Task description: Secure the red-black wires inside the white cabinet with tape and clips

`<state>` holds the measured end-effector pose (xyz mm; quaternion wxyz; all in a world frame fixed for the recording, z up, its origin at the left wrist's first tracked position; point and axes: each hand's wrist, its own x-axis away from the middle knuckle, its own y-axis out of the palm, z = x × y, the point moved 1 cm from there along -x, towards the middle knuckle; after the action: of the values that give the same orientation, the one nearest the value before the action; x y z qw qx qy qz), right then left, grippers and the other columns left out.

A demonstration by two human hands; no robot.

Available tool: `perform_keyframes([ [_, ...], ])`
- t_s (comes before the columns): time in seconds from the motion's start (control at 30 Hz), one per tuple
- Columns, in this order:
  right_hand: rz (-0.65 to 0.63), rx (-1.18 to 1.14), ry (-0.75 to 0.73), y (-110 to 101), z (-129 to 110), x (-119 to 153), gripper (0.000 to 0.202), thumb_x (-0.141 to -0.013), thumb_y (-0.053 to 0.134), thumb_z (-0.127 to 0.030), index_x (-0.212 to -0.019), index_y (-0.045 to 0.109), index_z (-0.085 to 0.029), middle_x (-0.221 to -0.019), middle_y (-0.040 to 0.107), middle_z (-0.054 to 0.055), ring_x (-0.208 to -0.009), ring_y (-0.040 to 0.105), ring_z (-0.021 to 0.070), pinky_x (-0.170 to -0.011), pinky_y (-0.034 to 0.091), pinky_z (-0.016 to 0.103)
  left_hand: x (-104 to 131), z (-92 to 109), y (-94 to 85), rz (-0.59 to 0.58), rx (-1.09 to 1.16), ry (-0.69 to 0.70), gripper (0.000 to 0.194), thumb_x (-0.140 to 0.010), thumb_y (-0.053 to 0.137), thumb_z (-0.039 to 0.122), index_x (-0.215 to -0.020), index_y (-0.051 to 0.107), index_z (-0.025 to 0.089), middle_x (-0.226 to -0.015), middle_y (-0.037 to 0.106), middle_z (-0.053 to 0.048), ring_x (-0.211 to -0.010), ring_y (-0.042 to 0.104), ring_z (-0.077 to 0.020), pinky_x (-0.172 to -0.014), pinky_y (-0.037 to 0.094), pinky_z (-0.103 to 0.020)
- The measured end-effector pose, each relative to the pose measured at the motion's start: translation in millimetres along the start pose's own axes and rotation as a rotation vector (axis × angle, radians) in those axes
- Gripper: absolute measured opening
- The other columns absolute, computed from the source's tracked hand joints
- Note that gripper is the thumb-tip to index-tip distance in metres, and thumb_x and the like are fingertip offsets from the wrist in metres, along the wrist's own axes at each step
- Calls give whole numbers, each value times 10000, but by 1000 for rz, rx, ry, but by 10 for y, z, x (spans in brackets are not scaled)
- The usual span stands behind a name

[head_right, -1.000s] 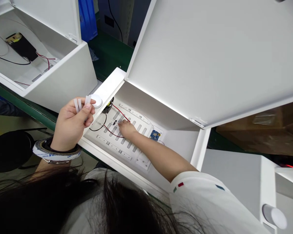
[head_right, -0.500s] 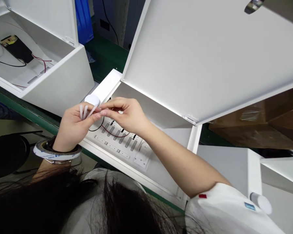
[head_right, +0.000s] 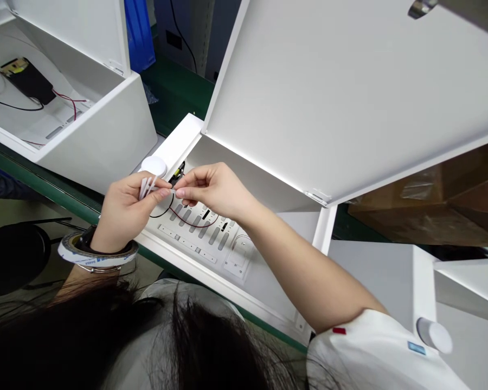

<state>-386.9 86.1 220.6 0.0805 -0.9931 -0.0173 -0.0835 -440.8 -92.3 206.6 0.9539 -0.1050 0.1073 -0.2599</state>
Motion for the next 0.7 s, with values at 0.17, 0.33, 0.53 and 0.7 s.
perform_keyframes([
  [0.17,-166,-144,155,-59,124,-35,316,-662,792,-383,-841,717,-134,-761,710,55,-634,640,124,-605,557,278,20,11,27,-68,21,32,67,-801,657,177,-807,713,214,-736,676,22,-673,569,-118,-653,444,-236],
  [0.33,-39,-29,111,-172,200,-68,304,-620,820,-352,-838,742,-154,-769,718,56,-678,658,151,-685,564,318,-10,-17,0,105,101,-76,129,-841,635,296,-918,716,232,-775,642,-8,-612,520,-104,-543,399,-239],
  [0.53,176,524,188,-41,909,-233,140,-725,728,-206,-858,772,-203,-833,736,39,-802,668,196,-837,518,342,-49,-41,-27,245,502,-171,205,-885,572,375,-943,671,205,-622,417,23,-435,296,-63,-396,189,-249],
  [0.7,63,880,190,346,1718,-381,262,-814,575,-119,-987,758,-189,-997,728,59,-966,639,195,-893,456,256,-48,-55,-20,258,510,-129,263,-878,572,430,-915,663,186,-543,329,45,-424,275,-69,-382,179,-244],
])
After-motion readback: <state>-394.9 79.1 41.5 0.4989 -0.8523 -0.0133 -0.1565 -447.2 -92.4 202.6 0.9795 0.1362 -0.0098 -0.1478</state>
